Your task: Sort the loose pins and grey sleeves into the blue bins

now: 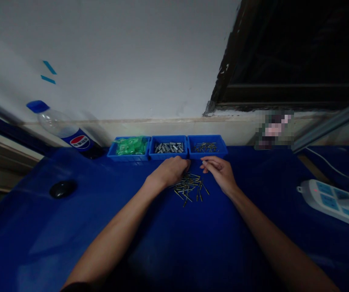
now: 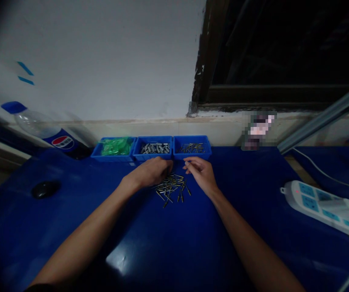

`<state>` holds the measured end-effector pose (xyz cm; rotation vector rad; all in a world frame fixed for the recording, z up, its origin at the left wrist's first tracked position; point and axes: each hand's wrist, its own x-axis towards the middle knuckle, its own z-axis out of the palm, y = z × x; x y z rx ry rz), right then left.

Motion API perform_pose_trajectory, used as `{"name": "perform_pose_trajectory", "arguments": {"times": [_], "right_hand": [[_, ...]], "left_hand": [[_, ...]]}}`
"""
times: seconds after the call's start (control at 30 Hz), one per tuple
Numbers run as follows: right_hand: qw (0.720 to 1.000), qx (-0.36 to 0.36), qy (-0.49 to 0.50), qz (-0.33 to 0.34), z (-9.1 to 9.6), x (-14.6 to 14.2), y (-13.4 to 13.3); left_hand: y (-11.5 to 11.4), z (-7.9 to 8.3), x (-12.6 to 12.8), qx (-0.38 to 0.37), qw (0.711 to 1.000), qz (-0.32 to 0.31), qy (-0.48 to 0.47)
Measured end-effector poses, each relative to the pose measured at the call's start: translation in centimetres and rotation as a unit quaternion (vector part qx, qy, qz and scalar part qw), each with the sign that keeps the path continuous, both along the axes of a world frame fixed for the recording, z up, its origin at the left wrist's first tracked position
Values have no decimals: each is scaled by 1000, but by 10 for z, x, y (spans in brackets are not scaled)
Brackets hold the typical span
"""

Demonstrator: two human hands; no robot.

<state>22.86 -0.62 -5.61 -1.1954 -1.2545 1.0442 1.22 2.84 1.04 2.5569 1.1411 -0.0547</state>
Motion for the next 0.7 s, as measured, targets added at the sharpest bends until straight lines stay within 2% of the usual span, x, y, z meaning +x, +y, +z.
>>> {"name": "perform_pose_trajectory", "arguments": {"times": [0.1, 0.3, 0.47, 0.7], "right_hand": [[1000, 11, 1, -2, -4, 2, -3], [999, -1, -11, 32, 0, 1, -5], [997, -25, -10, 70, 0, 1, -9], [997, -39, -3, 67, -1, 4, -8]], "left_hand": [[2, 1, -1, 9, 999, -5, -38], [5, 10, -5, -13, 986, -40, -163], [3, 13, -3, -21, 982, -41, -185], [2, 15, -1, -19, 979, -43, -198]]}}
